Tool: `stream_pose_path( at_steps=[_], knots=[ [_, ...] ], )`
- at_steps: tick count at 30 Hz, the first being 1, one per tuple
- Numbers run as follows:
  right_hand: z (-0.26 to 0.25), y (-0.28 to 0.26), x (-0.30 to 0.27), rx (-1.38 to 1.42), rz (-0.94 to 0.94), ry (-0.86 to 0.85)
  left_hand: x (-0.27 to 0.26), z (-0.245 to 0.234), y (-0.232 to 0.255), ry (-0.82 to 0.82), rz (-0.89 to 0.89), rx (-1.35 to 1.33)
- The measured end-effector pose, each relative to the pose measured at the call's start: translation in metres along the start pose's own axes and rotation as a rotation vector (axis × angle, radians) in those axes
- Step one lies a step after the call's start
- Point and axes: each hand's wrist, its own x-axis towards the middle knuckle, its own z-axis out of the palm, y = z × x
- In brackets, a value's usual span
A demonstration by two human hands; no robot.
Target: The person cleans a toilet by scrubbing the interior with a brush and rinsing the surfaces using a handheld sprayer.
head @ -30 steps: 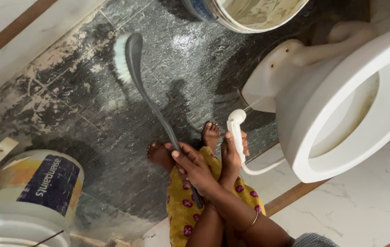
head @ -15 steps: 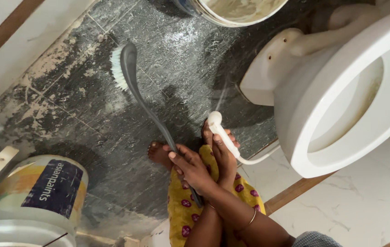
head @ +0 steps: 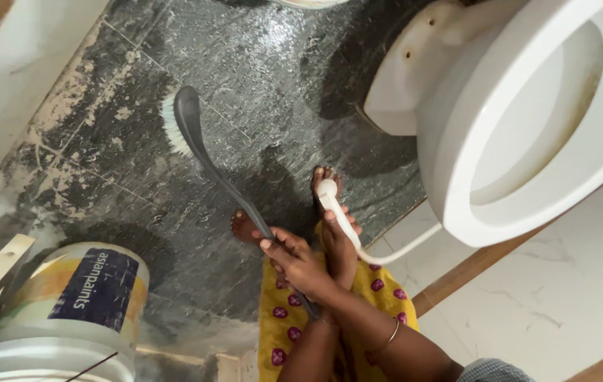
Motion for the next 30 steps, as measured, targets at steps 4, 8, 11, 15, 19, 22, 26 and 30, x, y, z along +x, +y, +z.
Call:
stream_pose_path(
  at_steps=[4,8,11,15,19,22,26,30],
  knots=[
    [-0.006,-0.002,-0.016,-0.016,-0.007,0.033,0.006,-0.018,-0.021,-0.124,0.022,-0.320],
    [-0.033,-0.015,-0.063,-0.300,-0.353,0.075,-0.007,-0.050,-0.014,0.028,-0.274,-0.718],
    [-0.070,-0.030,-0.120,-0.302,0.015,0.157,-0.022,-0.059,-0.025,-0.056,-0.222,-0.575],
    [-0.098,-0.037,-0.188,-0.215,0.035,0.219,-0.037,-0.058,-0.034,-0.112,-0.155,-0.474],
    [-0.098,-0.034,-0.250,-0.126,-0.020,0.265,-0.069,-0.037,-0.015,-0.175,-0.128,-0.383],
    [-0.089,-0.026,-0.284,0.046,-0.088,0.292,-0.098,-0.025,0.004,-0.218,-0.104,-0.309],
    [-0.085,-0.006,-0.321,0.279,-0.269,0.452,-0.128,-0.017,0.030,-0.241,0.041,-0.003],
    [-0.091,0.019,-0.346,0.581,-0.521,0.568,-0.160,-0.028,0.049,-0.479,0.091,0.430]
  ],
)
